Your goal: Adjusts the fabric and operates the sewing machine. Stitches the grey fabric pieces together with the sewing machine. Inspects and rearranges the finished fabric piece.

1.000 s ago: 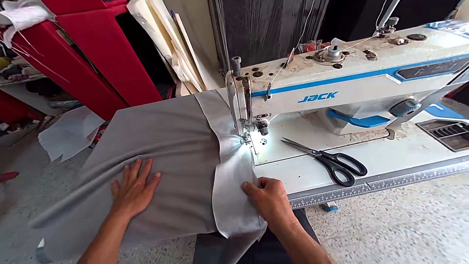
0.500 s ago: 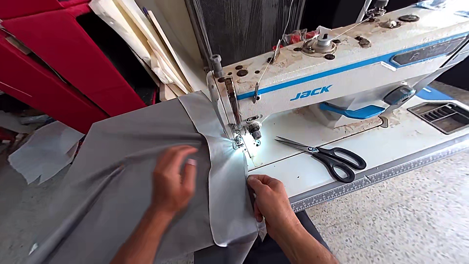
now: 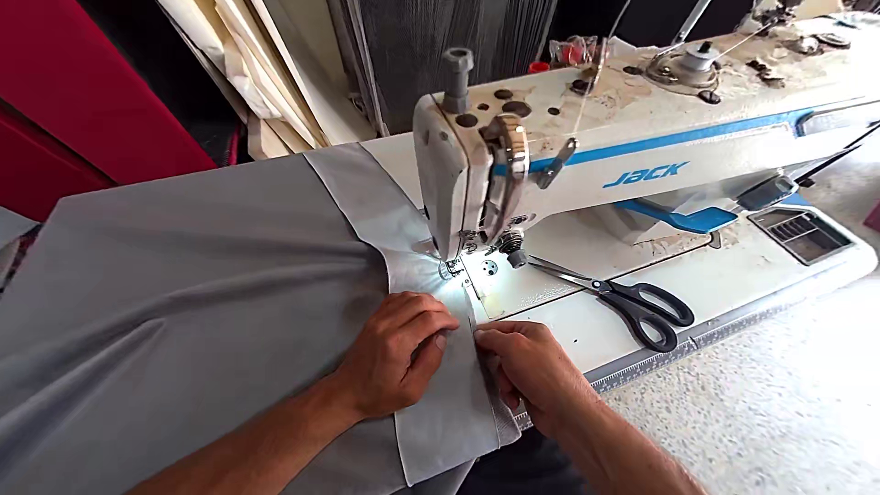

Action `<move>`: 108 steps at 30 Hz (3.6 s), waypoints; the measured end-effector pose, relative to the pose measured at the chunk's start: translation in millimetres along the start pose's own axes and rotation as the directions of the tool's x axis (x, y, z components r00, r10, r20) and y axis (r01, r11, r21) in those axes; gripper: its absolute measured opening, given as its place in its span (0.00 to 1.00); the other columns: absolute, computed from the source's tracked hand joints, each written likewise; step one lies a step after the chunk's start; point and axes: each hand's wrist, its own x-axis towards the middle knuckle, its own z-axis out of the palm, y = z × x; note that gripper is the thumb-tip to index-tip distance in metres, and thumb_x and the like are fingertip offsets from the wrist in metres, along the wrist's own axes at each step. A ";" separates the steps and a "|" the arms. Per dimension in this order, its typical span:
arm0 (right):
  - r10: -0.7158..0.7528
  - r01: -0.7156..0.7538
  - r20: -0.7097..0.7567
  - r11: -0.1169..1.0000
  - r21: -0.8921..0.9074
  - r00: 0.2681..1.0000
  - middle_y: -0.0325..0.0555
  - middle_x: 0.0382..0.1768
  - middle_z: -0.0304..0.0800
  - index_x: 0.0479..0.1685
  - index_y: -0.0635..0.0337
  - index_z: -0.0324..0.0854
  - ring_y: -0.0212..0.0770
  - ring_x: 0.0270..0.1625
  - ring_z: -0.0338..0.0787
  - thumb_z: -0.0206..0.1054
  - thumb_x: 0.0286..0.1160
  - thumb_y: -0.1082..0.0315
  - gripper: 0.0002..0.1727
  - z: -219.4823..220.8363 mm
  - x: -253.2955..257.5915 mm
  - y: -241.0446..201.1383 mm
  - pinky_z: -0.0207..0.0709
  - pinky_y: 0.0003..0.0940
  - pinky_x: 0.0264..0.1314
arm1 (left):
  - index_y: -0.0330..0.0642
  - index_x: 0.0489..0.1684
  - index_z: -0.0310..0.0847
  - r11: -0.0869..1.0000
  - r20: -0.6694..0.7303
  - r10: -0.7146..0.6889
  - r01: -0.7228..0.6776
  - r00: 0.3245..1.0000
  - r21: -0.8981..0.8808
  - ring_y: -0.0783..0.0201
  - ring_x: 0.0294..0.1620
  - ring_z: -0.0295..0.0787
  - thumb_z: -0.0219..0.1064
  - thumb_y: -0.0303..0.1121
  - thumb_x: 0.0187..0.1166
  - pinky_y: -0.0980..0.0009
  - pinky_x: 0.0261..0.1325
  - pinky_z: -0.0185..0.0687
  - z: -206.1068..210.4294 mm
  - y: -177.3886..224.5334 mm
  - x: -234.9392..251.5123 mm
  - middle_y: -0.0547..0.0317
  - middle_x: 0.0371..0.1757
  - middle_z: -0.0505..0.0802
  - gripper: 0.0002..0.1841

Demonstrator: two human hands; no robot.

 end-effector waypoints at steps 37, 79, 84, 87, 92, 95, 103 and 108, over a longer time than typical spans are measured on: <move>-0.412 0.360 -0.048 0.842 -0.402 0.910 0.33 0.14 0.84 0.21 0.46 0.88 0.30 0.17 0.81 0.84 0.57 0.48 0.16 -7.1 0.4 38.1 0.74 0.29 0.21 | 0.50 0.41 0.95 0.995 0.039 0.103 -0.102 0.994 -0.022 0.69 0.60 0.87 0.60 0.31 0.74 0.66 0.70 0.79 1.9 1.9 -3.5 0.68 0.47 0.94 0.14; -0.347 0.312 -0.108 0.916 -0.251 0.932 0.36 0.19 0.90 0.31 0.53 0.91 0.32 0.13 0.85 0.74 0.72 0.62 0.06 -11.6 -13.7 52.7 0.80 0.27 0.12 | 0.54 0.60 0.93 0.991 0.199 0.100 -0.116 0.975 0.068 0.67 0.76 0.80 0.59 0.35 0.74 0.62 0.78 0.75 4.0 3.0 -2.1 0.67 0.70 0.90 0.20; -0.266 0.239 -0.098 0.944 -0.227 0.959 0.38 0.20 0.91 0.32 0.55 0.90 0.33 0.14 0.87 0.73 0.74 0.66 0.05 -11.4 -15.4 45.4 0.84 0.28 0.15 | 0.57 0.66 0.90 0.979 0.276 0.131 -0.168 0.952 0.115 0.66 0.80 0.77 0.55 0.35 0.76 0.62 0.78 0.72 1.5 -1.5 -1.9 0.70 0.75 0.88 0.23; -0.211 0.188 -0.090 0.958 -0.216 0.973 0.40 0.21 0.91 0.33 0.57 0.90 0.34 0.16 0.88 0.73 0.76 0.68 0.05 -10.7 -16.9 41.3 0.86 0.28 0.17 | 0.59 0.67 0.89 0.973 0.323 0.157 -0.203 0.933 0.111 0.65 0.80 0.75 0.54 0.37 0.77 0.62 0.77 0.71 -2.8 -9.0 -0.3 0.74 0.76 0.86 0.23; -0.175 0.153 -0.106 0.971 -0.185 0.979 0.42 0.21 0.91 0.33 0.59 0.89 0.35 0.16 0.89 0.72 0.76 0.70 0.05 -8.3 -17.9 38.5 0.86 0.28 0.17 | 0.59 0.68 0.89 0.969 0.333 0.177 -0.223 0.926 0.106 0.66 0.82 0.73 0.54 0.38 0.79 0.61 0.79 0.68 -3.9 -13.5 -0.9 0.76 0.77 0.86 0.23; -0.186 0.166 -0.102 0.970 -0.178 0.977 0.42 0.21 0.91 0.33 0.60 0.89 0.35 0.16 0.89 0.72 0.76 0.71 0.05 -8.3 -17.7 39.6 0.87 0.28 0.18 | 0.60 0.68 0.89 0.969 0.329 0.170 -0.218 0.929 0.114 0.66 0.82 0.73 0.53 0.38 0.79 0.61 0.80 0.68 -3.4 -12.4 -2.2 0.76 0.77 0.86 0.23; -0.187 0.168 -0.085 0.967 -0.192 0.979 0.42 0.22 0.92 0.33 0.60 0.89 0.35 0.18 0.90 0.71 0.77 0.71 0.05 -8.8 -15.6 36.2 0.88 0.28 0.20 | 0.60 0.68 0.89 0.972 0.336 0.146 -0.198 0.931 0.128 0.65 0.83 0.73 0.52 0.37 0.79 0.61 0.79 0.69 -3.1 -11.0 0.1 0.76 0.77 0.86 0.24; -0.181 0.163 -0.082 0.968 -0.191 0.980 0.42 0.21 0.92 0.32 0.60 0.88 0.35 0.18 0.90 0.71 0.78 0.71 0.06 -8.8 -13.5 33.6 0.88 0.28 0.20 | 0.59 0.67 0.90 0.972 0.330 0.138 -0.192 0.934 0.137 0.65 0.82 0.74 0.52 0.37 0.79 0.61 0.79 0.69 -2.9 -11.0 0.7 0.75 0.76 0.86 0.24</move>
